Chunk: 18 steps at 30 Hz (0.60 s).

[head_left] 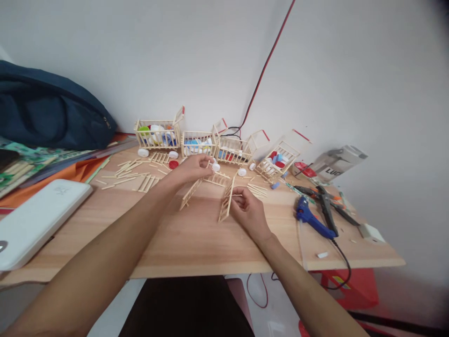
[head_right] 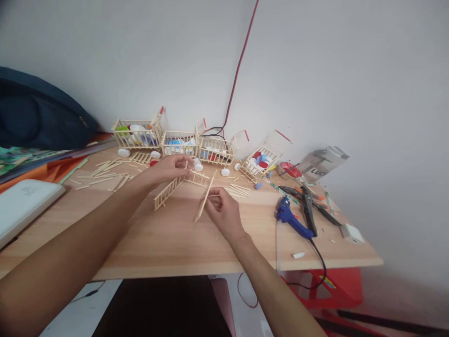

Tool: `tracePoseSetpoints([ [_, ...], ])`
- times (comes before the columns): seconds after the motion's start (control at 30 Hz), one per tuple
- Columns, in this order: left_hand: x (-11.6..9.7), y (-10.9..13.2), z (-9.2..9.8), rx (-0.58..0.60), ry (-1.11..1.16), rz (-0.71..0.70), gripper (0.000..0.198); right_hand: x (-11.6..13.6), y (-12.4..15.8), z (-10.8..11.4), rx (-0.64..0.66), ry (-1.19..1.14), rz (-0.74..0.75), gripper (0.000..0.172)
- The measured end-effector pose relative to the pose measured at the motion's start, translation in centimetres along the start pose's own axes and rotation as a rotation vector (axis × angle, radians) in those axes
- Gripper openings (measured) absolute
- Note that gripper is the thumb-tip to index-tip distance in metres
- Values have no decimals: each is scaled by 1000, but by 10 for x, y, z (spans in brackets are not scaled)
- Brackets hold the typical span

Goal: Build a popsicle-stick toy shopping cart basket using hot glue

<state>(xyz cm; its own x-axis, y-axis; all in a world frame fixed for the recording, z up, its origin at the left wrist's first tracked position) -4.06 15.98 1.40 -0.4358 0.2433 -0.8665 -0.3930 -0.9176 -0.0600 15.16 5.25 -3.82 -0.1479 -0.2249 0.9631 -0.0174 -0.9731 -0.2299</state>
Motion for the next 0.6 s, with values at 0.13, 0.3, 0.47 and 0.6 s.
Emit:
tracePoseSetpoints([
  [0.13,1,-1,-1,-21,-31,-20,33,-1,0,0,21,-9,-1,24],
  [0.3,4,-4,-3,-26,-41,-50,33,-1,-1,0,30,-28,-6,24],
  [0.47,8,-7,-5,-10,-33,-63,35,-3,-2,0,38,-25,-6,25],
  [0.6,10,-9,-5,-11,-61,-78,30,-5,-1,2,38,-19,1,24],
])
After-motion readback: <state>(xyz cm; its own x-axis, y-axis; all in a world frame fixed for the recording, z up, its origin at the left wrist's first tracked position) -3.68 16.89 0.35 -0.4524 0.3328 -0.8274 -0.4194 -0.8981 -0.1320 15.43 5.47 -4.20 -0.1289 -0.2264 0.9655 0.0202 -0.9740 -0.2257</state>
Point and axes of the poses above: each hand's wrist, its own y-axis away from the middle knuckle, its own z-axis out of the back of the hand, x = y × z, the point moved 1 cm from there along -y, towards the middle knuckle, and after that the axes turned 12 degrees about -y, right-handed, at the moved point
